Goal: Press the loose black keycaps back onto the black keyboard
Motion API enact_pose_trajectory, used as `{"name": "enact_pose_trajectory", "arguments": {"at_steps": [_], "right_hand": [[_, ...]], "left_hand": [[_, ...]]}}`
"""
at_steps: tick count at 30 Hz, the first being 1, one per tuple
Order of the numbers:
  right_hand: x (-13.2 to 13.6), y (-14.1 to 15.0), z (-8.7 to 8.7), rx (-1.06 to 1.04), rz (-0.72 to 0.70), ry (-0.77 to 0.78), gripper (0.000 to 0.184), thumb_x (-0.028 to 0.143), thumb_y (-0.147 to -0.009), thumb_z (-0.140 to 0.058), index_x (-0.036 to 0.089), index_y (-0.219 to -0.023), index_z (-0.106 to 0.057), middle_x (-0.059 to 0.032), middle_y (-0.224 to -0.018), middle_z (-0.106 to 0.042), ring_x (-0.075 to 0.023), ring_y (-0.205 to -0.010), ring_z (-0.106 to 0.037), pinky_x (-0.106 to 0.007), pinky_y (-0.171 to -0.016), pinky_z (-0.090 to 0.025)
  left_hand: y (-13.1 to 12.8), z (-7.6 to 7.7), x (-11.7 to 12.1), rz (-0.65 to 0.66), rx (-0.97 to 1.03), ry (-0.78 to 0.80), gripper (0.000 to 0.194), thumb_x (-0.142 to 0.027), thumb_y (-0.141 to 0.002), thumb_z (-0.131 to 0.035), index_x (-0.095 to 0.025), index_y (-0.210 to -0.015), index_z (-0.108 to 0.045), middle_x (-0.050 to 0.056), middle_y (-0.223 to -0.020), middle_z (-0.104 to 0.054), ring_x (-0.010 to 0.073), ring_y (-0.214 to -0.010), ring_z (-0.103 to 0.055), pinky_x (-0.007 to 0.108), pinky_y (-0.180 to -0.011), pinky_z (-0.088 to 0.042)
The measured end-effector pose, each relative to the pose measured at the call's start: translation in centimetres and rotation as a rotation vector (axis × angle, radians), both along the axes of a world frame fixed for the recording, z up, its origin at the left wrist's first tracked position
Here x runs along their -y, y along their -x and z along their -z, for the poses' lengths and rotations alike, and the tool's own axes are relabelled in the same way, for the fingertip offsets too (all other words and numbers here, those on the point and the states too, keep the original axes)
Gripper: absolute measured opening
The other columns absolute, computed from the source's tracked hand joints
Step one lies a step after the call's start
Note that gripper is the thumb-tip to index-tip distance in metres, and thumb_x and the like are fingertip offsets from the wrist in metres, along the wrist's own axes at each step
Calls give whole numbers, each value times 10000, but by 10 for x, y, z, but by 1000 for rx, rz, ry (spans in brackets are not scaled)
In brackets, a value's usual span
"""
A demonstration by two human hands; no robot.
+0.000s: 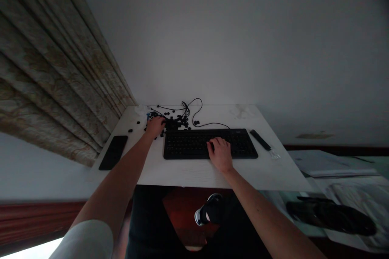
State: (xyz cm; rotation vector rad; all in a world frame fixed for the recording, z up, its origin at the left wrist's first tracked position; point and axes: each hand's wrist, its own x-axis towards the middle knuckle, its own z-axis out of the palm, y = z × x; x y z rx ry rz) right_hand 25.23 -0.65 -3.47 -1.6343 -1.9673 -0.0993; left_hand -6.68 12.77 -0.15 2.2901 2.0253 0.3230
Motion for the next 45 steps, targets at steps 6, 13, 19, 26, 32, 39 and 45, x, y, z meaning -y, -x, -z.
{"name": "enact_pose_trajectory", "arguments": {"at_steps": [6,13,19,26,32,39,45], "right_hand": [[1,0,-2,-3,39,-13,264,317,-1005,-422,196,-933,-644,-107,-978,-664,-253,-926,-561,-395,-866,-350],[-1,-5,-1,-109,244,-75,289,306,-1003,-378,181,-960,-636,-118,-944,-662,-264,-901,-557,-384,-814,-358],[-3,-13,3,-322,344,-197,286,325,-999,-370,172,-976,-610,-120,-909,-651,-263,-883,-578,-377,-796,-403],[4,-12,-4,-514,354,-199,277,360,-979,-405,172,-964,-607,-116,-886,-644,-242,-830,-578,-382,-812,-448],[30,7,-8,-631,58,103,319,456,-939,-506,186,-1019,-656,-91,-884,-682,-200,-730,-599,-314,-709,-487],[47,18,-3,-668,-120,127,294,421,-944,-526,197,-953,-716,-61,-780,-684,-185,-679,-612,-285,-632,-479],[44,16,-2,-712,-179,140,262,371,-953,-522,215,-984,-730,-72,-893,-720,-196,-783,-657,-294,-704,-509]], "left_hand": [[-2,-3,-3,-9,-33,54,283,-189,-903,-534,-240,-1102,-728,122,-1231,-676,317,-1154,-592,474,-972,-433],[0,-11,3,-97,111,-23,226,-245,-906,-564,-230,-1043,-743,96,-1092,-748,300,-1113,-630,491,-1045,-382],[-25,-16,32,-103,650,-104,200,-252,-892,-585,-175,-1024,-714,79,-1024,-753,215,-966,-687,357,-929,-516],[-110,4,108,97,1005,-36,228,-237,-876,-619,-197,-1098,-657,62,-1053,-738,167,-906,-699,336,-867,-574],[-140,19,150,290,924,15,273,-143,-857,-621,-232,-1110,-674,24,-1013,-746,146,-836,-706,293,-801,-597],[-142,13,163,413,710,5,388,-79,-860,-601,-282,-1179,-687,-2,-1067,-749,166,-938,-697,317,-917,-569],[-145,19,162,445,690,-77,411,-83,-874,-604,-271,-1235,-656,21,-1115,-735,185,-1007,-689,346,-942,-568]]}}
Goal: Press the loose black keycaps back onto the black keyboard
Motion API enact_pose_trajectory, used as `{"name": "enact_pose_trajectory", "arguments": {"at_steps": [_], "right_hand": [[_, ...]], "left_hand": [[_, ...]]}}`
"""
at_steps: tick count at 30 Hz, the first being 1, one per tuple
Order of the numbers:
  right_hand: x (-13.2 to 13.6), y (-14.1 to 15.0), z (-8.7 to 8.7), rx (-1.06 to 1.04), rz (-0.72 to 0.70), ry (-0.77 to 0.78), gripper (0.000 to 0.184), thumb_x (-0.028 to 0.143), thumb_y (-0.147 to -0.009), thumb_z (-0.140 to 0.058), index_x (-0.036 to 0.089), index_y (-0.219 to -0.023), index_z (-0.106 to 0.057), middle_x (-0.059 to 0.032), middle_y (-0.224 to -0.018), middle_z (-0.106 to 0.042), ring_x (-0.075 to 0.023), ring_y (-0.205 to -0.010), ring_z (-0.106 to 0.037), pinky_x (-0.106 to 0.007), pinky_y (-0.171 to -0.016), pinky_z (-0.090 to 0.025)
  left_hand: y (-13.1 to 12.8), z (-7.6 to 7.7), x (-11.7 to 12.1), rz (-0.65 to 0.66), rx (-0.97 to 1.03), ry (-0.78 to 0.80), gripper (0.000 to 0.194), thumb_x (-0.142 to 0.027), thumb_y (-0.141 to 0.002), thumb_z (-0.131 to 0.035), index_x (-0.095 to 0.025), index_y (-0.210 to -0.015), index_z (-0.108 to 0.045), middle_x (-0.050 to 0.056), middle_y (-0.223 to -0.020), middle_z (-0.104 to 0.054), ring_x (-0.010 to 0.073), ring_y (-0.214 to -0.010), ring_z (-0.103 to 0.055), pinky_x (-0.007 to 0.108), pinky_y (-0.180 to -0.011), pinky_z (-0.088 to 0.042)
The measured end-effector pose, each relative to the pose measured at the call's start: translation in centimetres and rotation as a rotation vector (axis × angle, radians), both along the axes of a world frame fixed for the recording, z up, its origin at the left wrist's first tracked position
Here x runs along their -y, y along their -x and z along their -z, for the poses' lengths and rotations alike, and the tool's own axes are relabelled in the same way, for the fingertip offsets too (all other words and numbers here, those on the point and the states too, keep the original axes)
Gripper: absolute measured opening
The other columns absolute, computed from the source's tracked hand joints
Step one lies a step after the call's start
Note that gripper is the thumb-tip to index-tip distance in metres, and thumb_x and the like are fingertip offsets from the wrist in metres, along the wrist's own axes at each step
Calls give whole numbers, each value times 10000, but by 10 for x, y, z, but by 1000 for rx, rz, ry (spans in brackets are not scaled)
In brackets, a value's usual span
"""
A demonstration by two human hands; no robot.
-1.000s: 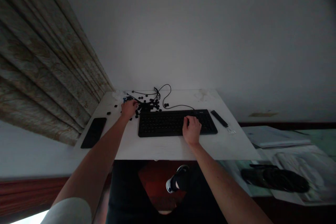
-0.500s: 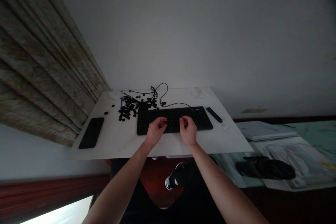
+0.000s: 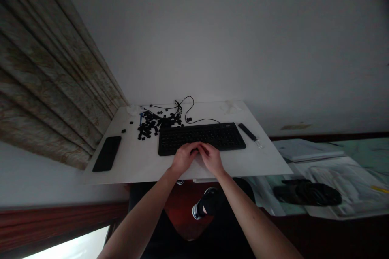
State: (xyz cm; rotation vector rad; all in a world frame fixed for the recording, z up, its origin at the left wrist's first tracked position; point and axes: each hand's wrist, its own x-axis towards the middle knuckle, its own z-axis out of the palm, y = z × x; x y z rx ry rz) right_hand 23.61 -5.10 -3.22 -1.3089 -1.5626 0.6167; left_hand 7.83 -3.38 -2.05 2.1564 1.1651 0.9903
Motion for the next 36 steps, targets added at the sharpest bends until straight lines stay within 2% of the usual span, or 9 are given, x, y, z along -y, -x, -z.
{"name": "enact_pose_trajectory", "arguments": {"at_steps": [5,8,12,16,19,22,28,36], "right_hand": [[-2,-3,1,-118,-69,56,269,398,-921,-576,216,-1024,-744,-90,-970,-725,-215,-886,-669,-316,-750,-526],[-4,-7,4,-255,-25,128,288,456,-874,-632,204,-959,-743,-73,-861,-712,-200,-785,-657,-306,-678,-514],[-6,-12,7,-536,93,222,351,506,-809,-695,188,-955,-714,-12,-675,-647,-146,-569,-571,-281,-552,-462],[-9,-13,7,-662,140,247,388,521,-752,-745,186,-943,-708,-52,-799,-708,-149,-602,-601,-285,-544,-468],[-10,-13,7,-676,138,266,401,528,-729,-761,186,-935,-718,-66,-831,-721,-164,-637,-628,-301,-563,-491],[-11,-13,8,-665,140,277,408,521,-710,-775,188,-940,-729,-55,-804,-714,-175,-659,-642,-327,-606,-520],[-9,-10,8,-644,122,270,428,462,-663,-822,197,-985,-726,-21,-781,-684,-164,-674,-640,-327,-638,-536],[-5,-6,6,-545,125,274,404,487,-699,-788,206,-977,-711,-18,-783,-661,-162,-674,-628,-307,-614,-547]], "left_hand": [[-1,5,-1,-93,-2,-72,319,-135,-899,-606,-232,-1199,-660,57,-1109,-727,211,-1036,-681,381,-944,-565],[8,3,-3,-183,-49,-138,250,-171,-920,-584,-222,-1149,-671,72,-1093,-720,230,-1048,-671,408,-937,-550],[41,-1,-10,-296,-175,-206,233,-147,-923,-537,-213,-1097,-678,81,-1086,-711,244,-1050,-657,430,-937,-514],[78,0,-16,-394,-292,-239,218,-166,-914,-536,-214,-1067,-684,88,-1094,-704,263,-1071,-641,464,-1001,-454],[90,3,-19,-500,-295,-230,196,-208,-912,-546,-211,-1052,-684,97,-1101,-694,274,-1083,-629,466,-1016,-440],[90,5,-21,-559,-261,-187,187,-247,-916,-547,-210,-1044,-679,102,-1107,-685,280,-1105,-616,469,-1022,-438],[91,5,-21,-544,-189,-159,168,-255,-918,-542,-219,-1022,-670,93,-1111,-675,269,-1122,-612,456,-1025,-452],[92,7,-21,-553,-168,-142,171,-262,-919,-541,-219,-1027,-666,93,-1136,-652,265,-1148,-602,460,-1050,-446]]}}
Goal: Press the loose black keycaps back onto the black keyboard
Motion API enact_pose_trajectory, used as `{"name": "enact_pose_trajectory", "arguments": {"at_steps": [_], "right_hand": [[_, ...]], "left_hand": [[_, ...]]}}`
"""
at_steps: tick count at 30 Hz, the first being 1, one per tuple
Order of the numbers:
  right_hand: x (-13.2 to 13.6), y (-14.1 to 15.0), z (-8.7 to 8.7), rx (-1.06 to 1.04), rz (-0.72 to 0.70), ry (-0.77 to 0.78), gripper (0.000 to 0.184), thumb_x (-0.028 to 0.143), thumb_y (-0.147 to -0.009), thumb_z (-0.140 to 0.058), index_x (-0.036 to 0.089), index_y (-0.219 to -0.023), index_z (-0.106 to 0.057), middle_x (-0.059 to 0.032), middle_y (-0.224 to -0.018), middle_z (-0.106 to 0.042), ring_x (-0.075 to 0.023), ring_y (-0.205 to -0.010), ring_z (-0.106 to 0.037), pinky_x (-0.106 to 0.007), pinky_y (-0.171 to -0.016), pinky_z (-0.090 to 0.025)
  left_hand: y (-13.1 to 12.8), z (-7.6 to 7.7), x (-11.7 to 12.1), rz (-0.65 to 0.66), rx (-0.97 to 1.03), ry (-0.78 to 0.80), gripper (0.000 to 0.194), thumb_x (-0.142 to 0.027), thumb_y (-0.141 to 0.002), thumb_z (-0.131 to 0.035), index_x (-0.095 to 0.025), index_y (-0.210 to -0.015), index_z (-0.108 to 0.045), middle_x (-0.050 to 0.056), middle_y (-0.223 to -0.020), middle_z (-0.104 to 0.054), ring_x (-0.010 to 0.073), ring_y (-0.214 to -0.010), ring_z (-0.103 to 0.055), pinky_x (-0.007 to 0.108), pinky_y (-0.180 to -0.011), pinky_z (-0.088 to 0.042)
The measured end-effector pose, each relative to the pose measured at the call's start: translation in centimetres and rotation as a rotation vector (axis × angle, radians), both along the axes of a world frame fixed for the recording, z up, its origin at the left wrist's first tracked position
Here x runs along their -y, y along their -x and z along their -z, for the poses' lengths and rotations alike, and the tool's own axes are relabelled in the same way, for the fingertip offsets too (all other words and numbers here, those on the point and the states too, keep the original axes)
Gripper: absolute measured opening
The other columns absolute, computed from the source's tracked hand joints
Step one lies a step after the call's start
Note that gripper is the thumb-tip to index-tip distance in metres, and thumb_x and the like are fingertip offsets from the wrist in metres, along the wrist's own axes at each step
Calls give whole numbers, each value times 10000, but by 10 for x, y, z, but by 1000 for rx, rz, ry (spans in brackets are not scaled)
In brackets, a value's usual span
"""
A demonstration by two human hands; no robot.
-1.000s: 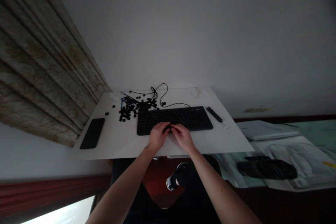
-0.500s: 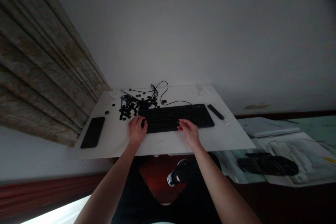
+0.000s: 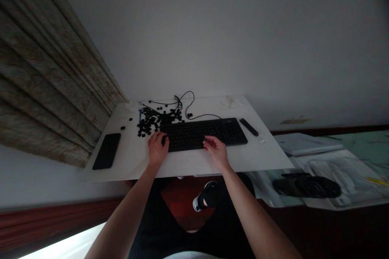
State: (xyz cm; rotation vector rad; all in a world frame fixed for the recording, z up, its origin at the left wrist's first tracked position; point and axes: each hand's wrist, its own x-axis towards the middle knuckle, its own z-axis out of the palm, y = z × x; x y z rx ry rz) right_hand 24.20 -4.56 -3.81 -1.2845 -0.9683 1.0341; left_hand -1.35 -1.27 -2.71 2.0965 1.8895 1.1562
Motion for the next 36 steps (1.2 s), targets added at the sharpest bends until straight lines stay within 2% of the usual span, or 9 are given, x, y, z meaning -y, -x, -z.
{"name": "enact_pose_trajectory", "arguments": {"at_steps": [8,15,20,24,29,32,36], "right_hand": [[-5,-1,-4,-36,28,41,446,503,-621,-829,189,-915,-711,-10,-727,-651,-156,-627,-617,-325,-592,-567],[-35,-36,-24,-170,61,86,405,364,-528,-905,189,-830,-698,7,-708,-662,-168,-695,-673,-381,-721,-615],[-56,-56,-37,-180,-32,162,368,219,-520,-913,181,-822,-707,1,-729,-698,-152,-682,-688,-342,-729,-625],[-70,-60,-38,-112,-118,240,274,163,-541,-905,162,-714,-693,-31,-707,-717,-172,-685,-703,-336,-704,-636],[-91,-61,-40,105,-303,329,177,146,-605,-873,151,-722,-741,-49,-637,-706,-144,-542,-647,-266,-516,-581],[-103,-61,-44,242,-423,356,144,146,-618,-857,161,-725,-762,-39,-589,-691,-124,-474,-594,-237,-444,-519],[-111,-60,-48,300,-531,366,147,185,-581,-866,182,-695,-773,-30,-567,-688,-120,-471,-572,-225,-428,-480]], "left_hand": [[0,4,-3,52,-32,1,193,-266,-912,-558,-221,-1073,-655,112,-1227,-617,288,-1202,-574,501,-1059,-451],[-2,7,-3,81,-76,2,201,-263,-911,-561,-225,-1085,-654,108,-1241,-615,287,-1220,-562,505,-1077,-438],[-1,9,-4,84,-63,3,201,-261,-912,-559,-219,-1082,-656,111,-1254,-607,290,-1222,-561,504,-1079,-443],[-1,11,-5,96,-54,2,209,-251,-909,-565,-207,-1093,-655,120,-1269,-597,292,-1218,-559,508,-1077,-451],[-3,10,-4,121,-83,12,229,-260,-904,-584,-206,-1114,-658,123,-1301,-584,298,-1232,-547,503,-1085,-450],[-6,7,-1,176,-147,-7,261,-280,-898,-605,-207,-1143,-658,130,-1320,-583,309,-1254,-532,526,-1110,-416],[-9,2,2,294,-226,-22,313,-329,-901,-616,-213,-1190,-649,125,-1321,-599,294,-1257,-544,544,-1152,-357]]}}
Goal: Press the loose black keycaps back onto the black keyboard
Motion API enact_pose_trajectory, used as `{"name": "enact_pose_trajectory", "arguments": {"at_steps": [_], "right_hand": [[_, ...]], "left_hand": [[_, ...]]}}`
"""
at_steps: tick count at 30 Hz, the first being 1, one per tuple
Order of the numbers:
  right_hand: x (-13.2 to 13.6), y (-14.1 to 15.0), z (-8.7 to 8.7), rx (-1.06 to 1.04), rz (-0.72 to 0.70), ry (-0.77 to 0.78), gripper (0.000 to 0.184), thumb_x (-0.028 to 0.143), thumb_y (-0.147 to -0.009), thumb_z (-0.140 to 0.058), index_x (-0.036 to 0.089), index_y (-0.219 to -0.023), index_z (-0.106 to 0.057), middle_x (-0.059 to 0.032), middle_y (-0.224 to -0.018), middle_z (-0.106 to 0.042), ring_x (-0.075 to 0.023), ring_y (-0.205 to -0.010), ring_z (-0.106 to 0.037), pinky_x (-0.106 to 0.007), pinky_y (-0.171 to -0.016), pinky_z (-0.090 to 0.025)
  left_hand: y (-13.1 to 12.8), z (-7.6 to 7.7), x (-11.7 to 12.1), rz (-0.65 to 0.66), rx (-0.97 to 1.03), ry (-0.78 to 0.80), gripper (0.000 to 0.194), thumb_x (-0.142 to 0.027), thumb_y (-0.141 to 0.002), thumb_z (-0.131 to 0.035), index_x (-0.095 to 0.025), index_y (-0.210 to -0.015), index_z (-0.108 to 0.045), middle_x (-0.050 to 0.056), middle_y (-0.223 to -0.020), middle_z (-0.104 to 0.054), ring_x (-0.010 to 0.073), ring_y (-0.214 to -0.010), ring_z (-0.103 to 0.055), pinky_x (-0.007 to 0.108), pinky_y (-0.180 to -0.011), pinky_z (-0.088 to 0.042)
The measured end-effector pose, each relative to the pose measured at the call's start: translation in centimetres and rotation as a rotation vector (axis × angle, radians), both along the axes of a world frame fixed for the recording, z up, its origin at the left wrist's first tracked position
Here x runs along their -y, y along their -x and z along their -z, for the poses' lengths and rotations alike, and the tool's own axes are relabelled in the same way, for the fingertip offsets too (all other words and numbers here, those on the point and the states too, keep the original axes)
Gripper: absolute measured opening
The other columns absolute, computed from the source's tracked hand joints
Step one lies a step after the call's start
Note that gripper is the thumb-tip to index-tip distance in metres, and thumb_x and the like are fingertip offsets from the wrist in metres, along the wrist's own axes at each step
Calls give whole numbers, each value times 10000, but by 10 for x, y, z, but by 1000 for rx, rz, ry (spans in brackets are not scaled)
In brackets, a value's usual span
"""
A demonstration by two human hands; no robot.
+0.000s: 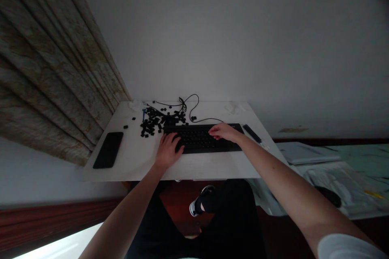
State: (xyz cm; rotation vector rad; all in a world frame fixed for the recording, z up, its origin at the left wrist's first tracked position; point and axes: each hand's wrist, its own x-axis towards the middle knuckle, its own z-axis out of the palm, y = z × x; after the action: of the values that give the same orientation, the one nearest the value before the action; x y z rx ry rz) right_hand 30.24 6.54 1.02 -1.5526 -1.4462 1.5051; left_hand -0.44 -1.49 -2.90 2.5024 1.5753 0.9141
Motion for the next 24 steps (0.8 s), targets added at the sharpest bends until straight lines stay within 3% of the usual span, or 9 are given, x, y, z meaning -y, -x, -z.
{"name": "enact_pose_trajectory", "arguments": {"at_steps": [9,14,21,24], "right_hand": [[1,3,1,106,46,-33,158,241,-580,-849,180,-715,-794,-57,-639,-719,-120,-479,-533,-231,-421,-391],[0,6,3,147,57,-25,142,237,-571,-840,173,-684,-780,-42,-568,-681,-109,-450,-479,-239,-427,-352],[-2,5,6,242,61,-175,115,246,-552,-834,191,-605,-749,-18,-585,-684,-122,-514,-523,-236,-475,-342],[-2,4,8,278,44,-159,119,258,-580,-830,188,-620,-742,-1,-533,-641,-109,-471,-482,-234,-452,-316]], "left_hand": [[-2,1,0,32,27,18,321,-354,-896,-629,-212,-1182,-666,114,-1260,-649,283,-1225,-573,539,-1165,-341],[-1,3,-1,31,22,31,318,-351,-902,-618,-219,-1188,-666,109,-1250,-653,281,-1222,-574,540,-1168,-336],[0,3,-1,28,14,22,313,-350,-913,-600,-209,-1185,-664,114,-1256,-652,282,-1220,-576,532,-1157,-349],[-1,3,-1,29,3,20,318,-350,-915,-597,-203,-1190,-660,117,-1257,-651,283,-1221,-575,533,-1158,-346]]}}
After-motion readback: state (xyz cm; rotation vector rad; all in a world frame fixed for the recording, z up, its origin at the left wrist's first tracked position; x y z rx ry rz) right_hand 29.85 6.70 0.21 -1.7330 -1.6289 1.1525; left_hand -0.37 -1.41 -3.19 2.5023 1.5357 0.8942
